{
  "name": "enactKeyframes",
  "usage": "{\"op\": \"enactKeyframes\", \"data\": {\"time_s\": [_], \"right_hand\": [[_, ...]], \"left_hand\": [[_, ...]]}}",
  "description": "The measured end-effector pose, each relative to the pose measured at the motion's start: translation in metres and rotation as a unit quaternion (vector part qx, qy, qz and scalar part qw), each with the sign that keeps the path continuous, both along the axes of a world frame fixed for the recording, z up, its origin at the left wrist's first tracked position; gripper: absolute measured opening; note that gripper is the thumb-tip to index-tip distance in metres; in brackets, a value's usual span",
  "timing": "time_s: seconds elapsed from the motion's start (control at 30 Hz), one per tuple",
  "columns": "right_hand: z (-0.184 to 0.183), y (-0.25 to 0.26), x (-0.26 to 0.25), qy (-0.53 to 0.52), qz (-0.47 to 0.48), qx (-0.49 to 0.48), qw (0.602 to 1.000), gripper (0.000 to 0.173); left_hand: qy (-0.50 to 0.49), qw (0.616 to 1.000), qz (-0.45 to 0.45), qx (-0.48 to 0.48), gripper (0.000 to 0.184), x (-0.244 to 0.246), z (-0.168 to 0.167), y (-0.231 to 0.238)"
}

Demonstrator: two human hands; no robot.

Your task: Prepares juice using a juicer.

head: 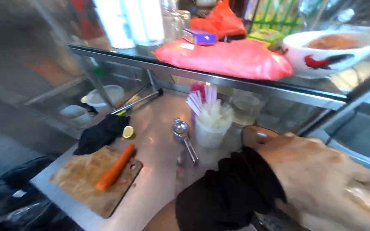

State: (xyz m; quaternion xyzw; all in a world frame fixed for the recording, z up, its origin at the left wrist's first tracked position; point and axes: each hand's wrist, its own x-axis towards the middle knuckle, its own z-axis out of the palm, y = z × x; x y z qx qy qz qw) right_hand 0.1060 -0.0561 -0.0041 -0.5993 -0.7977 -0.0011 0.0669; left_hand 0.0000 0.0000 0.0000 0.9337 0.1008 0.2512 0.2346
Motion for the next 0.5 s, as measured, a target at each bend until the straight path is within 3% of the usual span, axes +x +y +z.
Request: {"op": "enactKeyframes", "data": {"time_s": [0.07, 0.13, 0.2, 0.27, 0.3, 0.37, 0.47, 0.5], "right_hand": [[0.006, -0.005, 0.004, 0.079, 0.046, -0.027, 0.995, 0.038], [0.002, -0.006, 0.009, 0.147, 0.128, 0.045, 0.980, 0.042], [-0.002, -0.003, 0.016, 0.075, 0.124, 0.113, 0.983, 0.072], [0.003, -0.010, 0.022, -0.017, 0.048, 0.066, 0.996, 0.094], [0.008, -0.013, 0.023, -0.043, 0.016, 0.008, 0.999, 0.091], [0.014, -0.016, 0.021, -0.063, -0.017, -0.055, 0.996, 0.083], [0.018, -0.018, 0.018, -0.033, -0.005, -0.029, 0.999, 0.078], [0.016, -0.019, 0.018, -0.013, -0.001, -0.013, 1.000, 0.076]], "left_hand": [[-0.078, 0.996, -0.009, -0.033, 0.032, -0.003, -0.004, -0.002], [-0.236, 0.968, -0.020, -0.078, 0.032, -0.015, -0.013, -0.008], [-0.351, 0.931, 0.039, -0.089, 0.036, -0.047, -0.027, -0.012], [-0.397, 0.895, 0.196, -0.058, 0.033, -0.101, -0.054, -0.008], [-0.363, 0.874, 0.316, -0.058, 0.031, -0.134, -0.070, -0.008], [-0.180, 0.819, 0.531, -0.124, 0.041, -0.206, -0.108, -0.010], [0.094, 0.682, 0.681, -0.250, 0.063, -0.293, -0.163, -0.013], [0.174, 0.675, 0.682, -0.221, 0.070, -0.311, -0.180, -0.026]]}}
